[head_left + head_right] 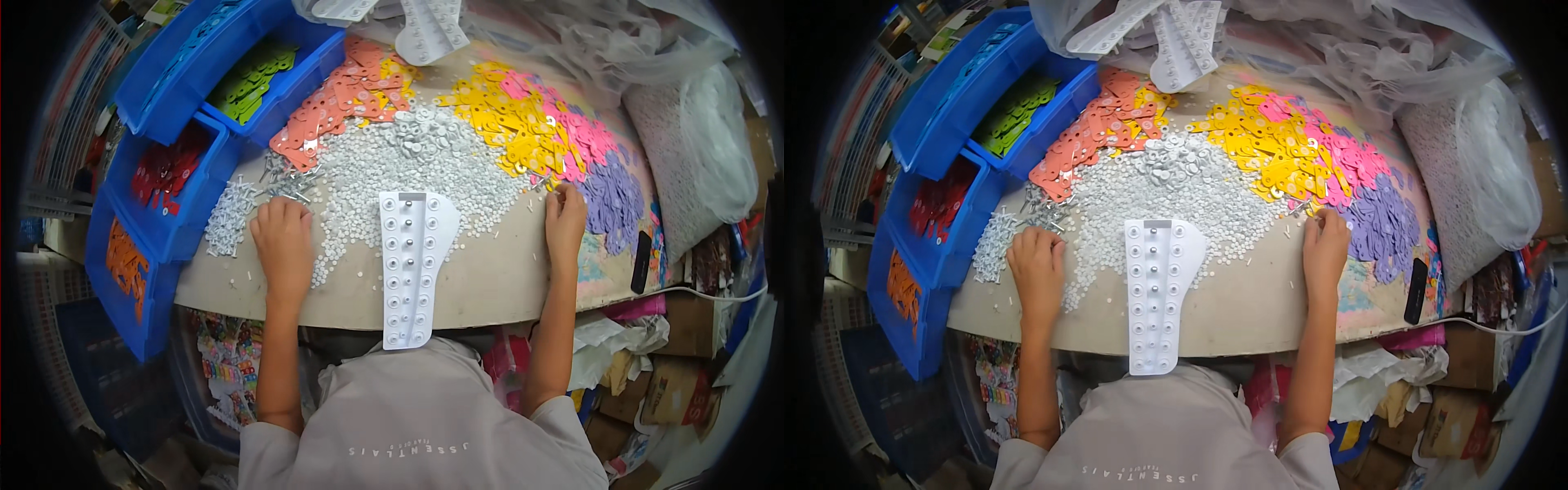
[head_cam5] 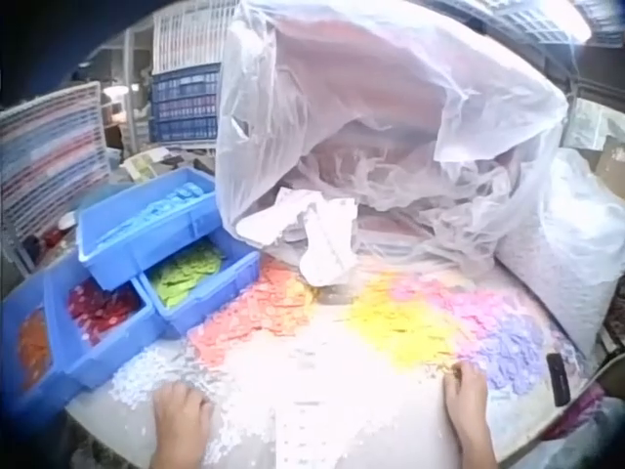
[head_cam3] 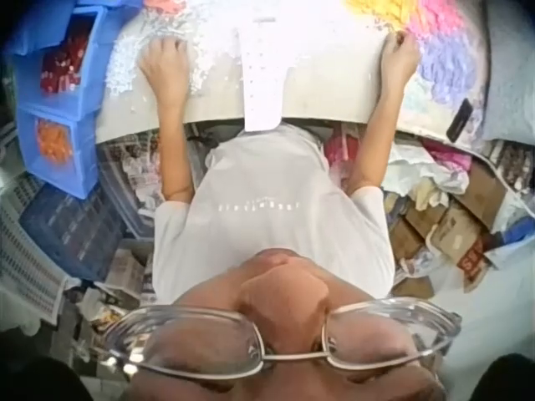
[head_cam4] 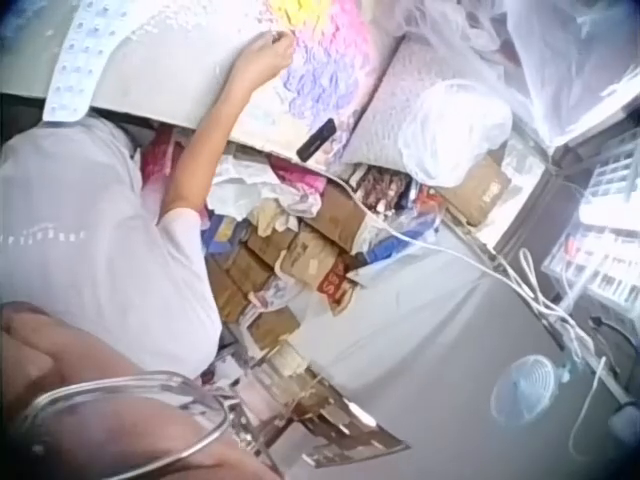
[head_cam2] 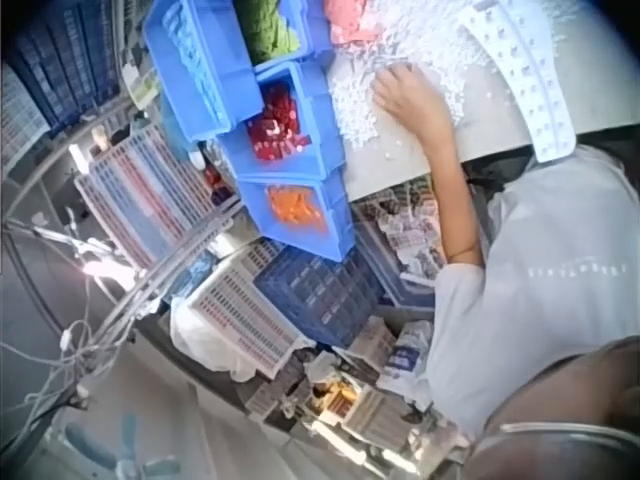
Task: Assembling a toy xylophone by inserting colored keys and white pins into a plastic base.
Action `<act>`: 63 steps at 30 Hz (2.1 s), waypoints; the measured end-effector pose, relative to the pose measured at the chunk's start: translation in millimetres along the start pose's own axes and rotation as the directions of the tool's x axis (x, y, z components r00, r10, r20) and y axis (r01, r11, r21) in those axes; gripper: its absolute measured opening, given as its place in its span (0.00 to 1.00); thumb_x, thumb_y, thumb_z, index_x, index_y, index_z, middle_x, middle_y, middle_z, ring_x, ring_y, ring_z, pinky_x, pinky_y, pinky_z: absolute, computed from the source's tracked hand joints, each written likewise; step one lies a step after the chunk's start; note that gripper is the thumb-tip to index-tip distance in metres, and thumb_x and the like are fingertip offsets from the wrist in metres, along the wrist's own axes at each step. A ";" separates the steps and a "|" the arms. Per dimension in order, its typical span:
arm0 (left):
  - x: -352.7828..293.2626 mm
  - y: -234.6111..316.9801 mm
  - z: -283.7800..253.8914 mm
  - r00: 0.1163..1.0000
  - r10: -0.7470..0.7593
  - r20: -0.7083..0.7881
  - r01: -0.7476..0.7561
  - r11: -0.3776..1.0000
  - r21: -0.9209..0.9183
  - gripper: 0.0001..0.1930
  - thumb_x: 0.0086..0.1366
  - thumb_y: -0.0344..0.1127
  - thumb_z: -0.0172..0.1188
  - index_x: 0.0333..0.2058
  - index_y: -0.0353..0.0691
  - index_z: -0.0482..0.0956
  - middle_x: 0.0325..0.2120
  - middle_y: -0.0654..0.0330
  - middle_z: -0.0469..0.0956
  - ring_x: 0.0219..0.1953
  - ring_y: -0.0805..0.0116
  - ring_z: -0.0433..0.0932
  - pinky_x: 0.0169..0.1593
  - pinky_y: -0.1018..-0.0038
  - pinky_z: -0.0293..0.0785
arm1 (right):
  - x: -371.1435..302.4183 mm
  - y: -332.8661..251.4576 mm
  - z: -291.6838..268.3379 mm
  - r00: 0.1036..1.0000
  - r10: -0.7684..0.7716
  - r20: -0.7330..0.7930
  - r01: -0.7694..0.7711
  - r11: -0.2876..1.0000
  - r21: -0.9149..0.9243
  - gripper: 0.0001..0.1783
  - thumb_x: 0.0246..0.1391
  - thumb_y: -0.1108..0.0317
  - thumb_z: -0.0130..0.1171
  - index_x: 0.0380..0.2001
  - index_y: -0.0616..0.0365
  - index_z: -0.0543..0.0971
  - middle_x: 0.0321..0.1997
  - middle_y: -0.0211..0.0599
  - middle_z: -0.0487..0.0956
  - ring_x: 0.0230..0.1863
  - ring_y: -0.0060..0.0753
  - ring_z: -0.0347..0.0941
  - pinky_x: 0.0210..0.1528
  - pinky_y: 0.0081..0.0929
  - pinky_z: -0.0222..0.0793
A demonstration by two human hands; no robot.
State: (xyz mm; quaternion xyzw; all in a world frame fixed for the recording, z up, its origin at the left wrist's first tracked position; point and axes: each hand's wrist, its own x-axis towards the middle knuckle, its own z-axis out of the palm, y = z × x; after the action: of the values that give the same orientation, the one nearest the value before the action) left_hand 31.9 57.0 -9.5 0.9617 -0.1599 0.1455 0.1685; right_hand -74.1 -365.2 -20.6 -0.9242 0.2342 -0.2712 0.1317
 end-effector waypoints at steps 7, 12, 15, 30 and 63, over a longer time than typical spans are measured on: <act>3.4 -2.2 5.4 1.000 -0.023 -0.002 0.023 1.000 0.016 0.07 0.58 0.31 0.67 0.34 0.42 0.78 0.36 0.60 0.74 0.46 0.57 0.72 0.51 0.61 0.63 | 4.1 11.5 8.2 0.999 0.001 0.044 0.001 0.999 -0.052 0.06 0.62 0.70 0.58 0.36 0.63 0.76 0.32 0.42 0.79 0.33 0.37 0.75 0.36 0.35 0.70; 4.4 -5.3 6.0 1.000 0.002 -0.026 -0.002 1.000 -0.006 0.08 0.56 0.30 0.68 0.35 0.43 0.79 0.36 0.60 0.73 0.45 0.57 0.71 0.51 0.62 0.63 | -27.8 -71.0 -21.6 0.993 0.105 0.061 -0.121 0.874 0.470 0.03 0.62 0.75 0.58 0.38 0.62 0.78 0.35 0.30 0.78 0.36 0.21 0.72 0.38 0.22 0.68; 7.6 -6.9 7.5 0.999 0.015 -0.047 -0.016 1.000 -0.002 0.08 0.56 0.30 0.68 0.35 0.42 0.79 0.36 0.60 0.72 0.46 0.58 0.71 0.51 0.62 0.63 | -61.0 -122.4 -35.4 0.967 -0.172 0.188 -0.005 0.727 0.687 0.06 0.58 0.80 0.61 0.39 0.65 0.79 0.38 0.32 0.78 0.39 0.23 0.72 0.43 0.21 0.68; -32.6 65.6 -31.8 0.981 0.132 0.140 0.053 0.516 -0.855 0.09 0.61 0.25 0.67 0.41 0.37 0.85 0.33 0.59 0.82 0.35 0.72 0.78 0.36 0.77 0.70 | -100.5 -160.9 -23.3 0.803 -0.473 0.362 0.150 0.749 0.645 0.12 0.48 0.81 0.66 0.38 0.61 0.80 0.38 0.39 0.80 0.40 0.38 0.76 0.42 0.32 0.74; -72.2 79.2 -24.4 0.815 0.577 0.046 -0.502 0.744 -0.442 0.09 0.53 0.32 0.69 0.33 0.42 0.80 0.43 0.60 0.77 0.50 0.57 0.76 0.54 0.60 0.66 | 10.8 -10.4 17.0 0.974 -0.198 0.115 0.184 0.976 0.120 0.04 0.60 0.77 0.60 0.36 0.63 0.75 0.36 0.44 0.77 0.40 0.45 0.73 0.46 0.35 0.68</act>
State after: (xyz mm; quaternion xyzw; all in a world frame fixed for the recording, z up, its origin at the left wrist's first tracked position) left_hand -67.3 14.1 10.3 0.8252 -0.4733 0.0641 0.3014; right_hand -52.7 -359.8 -25.9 -0.9492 0.1204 -0.2362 0.1698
